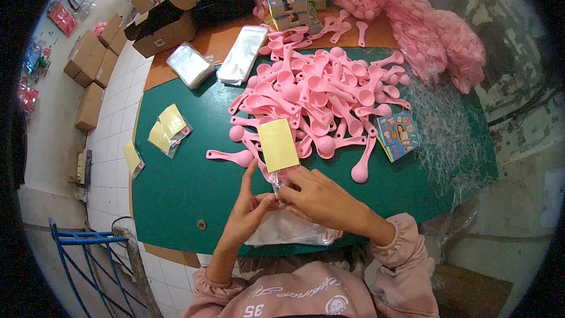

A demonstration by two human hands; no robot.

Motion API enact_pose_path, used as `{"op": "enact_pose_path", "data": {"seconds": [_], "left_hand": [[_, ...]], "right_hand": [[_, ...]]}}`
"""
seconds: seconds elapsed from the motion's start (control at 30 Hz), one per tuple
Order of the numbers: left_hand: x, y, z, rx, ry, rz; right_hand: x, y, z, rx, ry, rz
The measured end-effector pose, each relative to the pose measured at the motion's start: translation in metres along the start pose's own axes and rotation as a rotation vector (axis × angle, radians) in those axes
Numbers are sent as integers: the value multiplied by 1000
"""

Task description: The person repeatedly picks pink plastic spoons from a pile on a green table, places each spoon into a clear plastic bag, and adds a small yellow card into the bag before setting the sealed bag aside. The person handles the spoons and cards one at a time throughout the clip.

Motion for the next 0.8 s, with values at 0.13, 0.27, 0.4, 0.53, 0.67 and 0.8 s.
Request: {"op": "enact_pose_path", "data": {"seconds": [0.13,0.27,0.4,0.53,0.67,0.8], "left_hand": [[-2,0,-5,-168,-43,21],[-10,4,-8,-207,-72,9],[-20,-2,-10,-29,-44,22],[-21,13,-10,-35,-63,-61],[-23,0,-15,26,-31,24],[-26,-9,-8,62,-19,76]], "right_hand": [[-3,-5,3,20,44,40],[-5,-11,7,40,77,78],[-1,0,8,-127,147,32],[2,24,-12,-690,116,199],[53,112,-126,-925,-176,-188],[101,203,-211,-53,-688,-571]]}}
Point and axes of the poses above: each hand's wrist, its own x-axis away from the middle knuckle, its own y-axis out of the back of the hand, z = x × y, the point moved 7 cm from there along -x, towards the middle knuckle, and after that the axes turned 14 degrees about -y, right-handed, at the moved point
